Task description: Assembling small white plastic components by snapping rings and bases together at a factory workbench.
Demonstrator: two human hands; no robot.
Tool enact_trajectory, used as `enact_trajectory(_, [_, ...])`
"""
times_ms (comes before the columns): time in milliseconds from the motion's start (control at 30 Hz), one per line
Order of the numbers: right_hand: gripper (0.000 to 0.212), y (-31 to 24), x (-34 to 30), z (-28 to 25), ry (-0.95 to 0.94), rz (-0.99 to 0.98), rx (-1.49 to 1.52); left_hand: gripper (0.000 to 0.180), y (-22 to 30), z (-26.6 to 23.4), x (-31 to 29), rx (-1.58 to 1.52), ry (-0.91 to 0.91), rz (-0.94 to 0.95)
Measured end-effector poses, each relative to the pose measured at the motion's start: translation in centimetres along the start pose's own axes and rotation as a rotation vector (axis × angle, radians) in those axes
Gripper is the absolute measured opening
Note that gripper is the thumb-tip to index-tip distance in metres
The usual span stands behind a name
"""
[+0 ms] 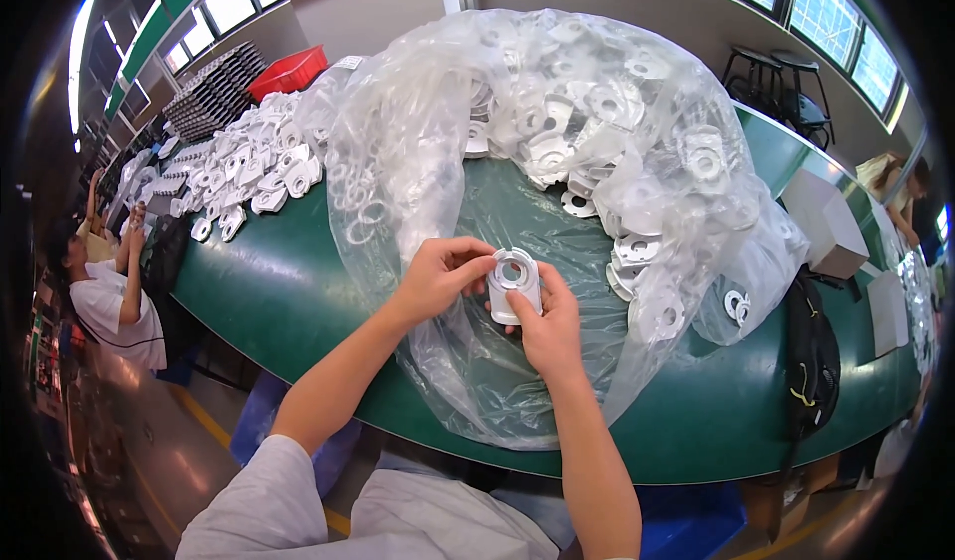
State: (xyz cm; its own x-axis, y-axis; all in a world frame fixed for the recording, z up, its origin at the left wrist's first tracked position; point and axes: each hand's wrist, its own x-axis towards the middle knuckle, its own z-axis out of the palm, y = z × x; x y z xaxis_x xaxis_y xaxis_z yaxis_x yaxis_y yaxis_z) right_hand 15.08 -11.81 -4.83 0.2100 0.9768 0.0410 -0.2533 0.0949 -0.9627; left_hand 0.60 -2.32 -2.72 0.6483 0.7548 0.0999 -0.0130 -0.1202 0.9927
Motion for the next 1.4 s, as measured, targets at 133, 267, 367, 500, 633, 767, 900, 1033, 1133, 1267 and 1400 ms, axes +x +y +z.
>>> enact_trajectory(133, [0.030,0.2,0.0,0.2,-0.006,-0.056,-0.009,0.016,-1.3,0.0,0.3,-0.014,0.013,0.023])
enact_trajectory(267, [0.028,-0.1,0.1,0.2,-0.006,-0.045,0.026,0.014,-1.0,0.2,0.2,0.022,0.031,0.060])
enact_trajectory(367, [0.025,0.3,0.0,0.1,-0.016,-0.059,0.030,0.014,-1.0,0.6,0.0,0.002,0.036,0.043])
enact_trajectory(500, [0.020,-0.3,-0.1,0.1,-0.003,-0.031,0.050,0.014,-0.4,1.3,-0.4,0.040,0.081,0.071])
enact_trajectory(633, [0.023,0.1,0.2,-0.3,0.044,-0.045,0.042,0.017,0.3,1.8,-0.4,0.099,0.088,0.144])
enact_trajectory(767, [0.025,0.4,0.0,0.0,0.022,-0.111,-0.081,0.020,0.0,1.6,-0.2,0.080,0.028,0.206])
enact_trajectory(900, [0.025,0.4,-0.2,0.3,0.016,-0.102,-0.115,0.019,-0.2,1.3,-0.4,-0.029,0.004,0.140])
enact_trajectory(1033, [0.025,0.1,-0.4,0.3,0.034,-0.082,-0.147,0.016,-0.2,0.9,-0.2,0.050,0.005,0.196])
enact_trajectory(1133, [0.028,0.1,-0.3,0.3,0.040,-0.054,-0.131,0.013,0.5,0.8,-0.3,0.257,0.045,0.277])
enact_trajectory(1267, [0.032,0.1,-0.6,0.4,0.061,-0.070,-0.149,0.008,1.1,1.2,-0.8,0.407,0.110,0.326])
enact_trajectory(1400, [0.031,0.0,-0.9,0.6,0.095,-0.093,-0.170,0.009,1.1,1.7,-0.9,0.432,0.131,0.325])
